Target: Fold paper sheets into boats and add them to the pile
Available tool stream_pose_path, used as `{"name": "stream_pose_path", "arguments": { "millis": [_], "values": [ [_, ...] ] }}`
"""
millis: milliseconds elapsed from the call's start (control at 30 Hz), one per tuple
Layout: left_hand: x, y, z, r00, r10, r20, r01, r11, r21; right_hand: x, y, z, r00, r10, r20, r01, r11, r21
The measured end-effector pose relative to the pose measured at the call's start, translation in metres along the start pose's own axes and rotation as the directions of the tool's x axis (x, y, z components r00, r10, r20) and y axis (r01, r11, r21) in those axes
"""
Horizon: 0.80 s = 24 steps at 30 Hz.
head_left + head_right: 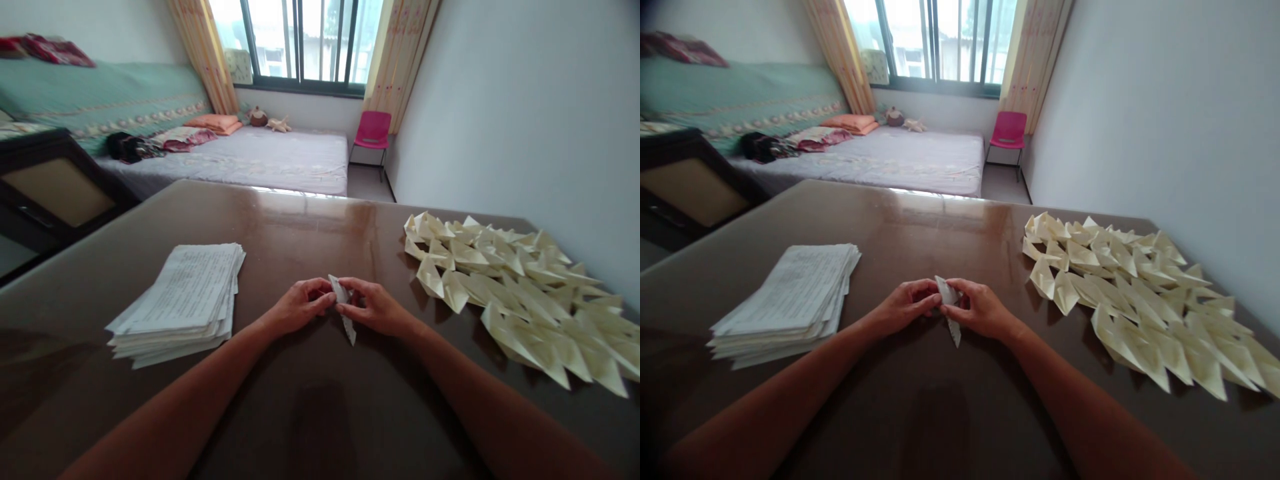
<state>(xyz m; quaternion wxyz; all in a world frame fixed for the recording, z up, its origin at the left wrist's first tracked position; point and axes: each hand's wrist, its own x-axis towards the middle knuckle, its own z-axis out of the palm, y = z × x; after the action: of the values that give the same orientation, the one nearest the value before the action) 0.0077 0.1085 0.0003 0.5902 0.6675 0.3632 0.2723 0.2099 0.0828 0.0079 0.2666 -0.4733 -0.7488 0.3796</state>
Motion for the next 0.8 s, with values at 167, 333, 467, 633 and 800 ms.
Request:
{"name": "stream_pose_path", "arguments": {
  "millis": [167,333,467,633,800],
  "values": [
    [-0.0001,-0.0037,0.0,0.999,0.045,0.009,-0.045,0.999,-0.003,-0.0003,0.0007,0.0031,0.999,-0.013,-0.039,0.012,1.0,-0.028],
    [-0.0014,-0.0035,-0.0009,0.998,0.061,0.016,-0.062,0.995,0.072,-0.0003,0.0021,0.0053,0.998,-0.052,-0.027,0.052,0.999,-0.004],
    [-0.002,-0.0019,-0.0007,0.997,0.072,0.027,-0.074,0.995,0.07,-0.0005,0.0023,0.0023,0.999,-0.034,-0.01,0.034,0.999,0.017],
    [-0.002,0.0008,-0.0013,0.994,0.102,0.044,-0.105,0.992,0.063,-0.0009,0.0021,-0.0002,0.999,-0.035,0.022,0.035,0.999,-0.004],
    [-0.0037,0.0033,0.0073,0.99,0.14,-0.033,-0.131,0.974,0.182,-0.005,-0.0064,0.0041,0.997,-0.067,-0.032,0.058,0.973,-0.224]
  ]
}}
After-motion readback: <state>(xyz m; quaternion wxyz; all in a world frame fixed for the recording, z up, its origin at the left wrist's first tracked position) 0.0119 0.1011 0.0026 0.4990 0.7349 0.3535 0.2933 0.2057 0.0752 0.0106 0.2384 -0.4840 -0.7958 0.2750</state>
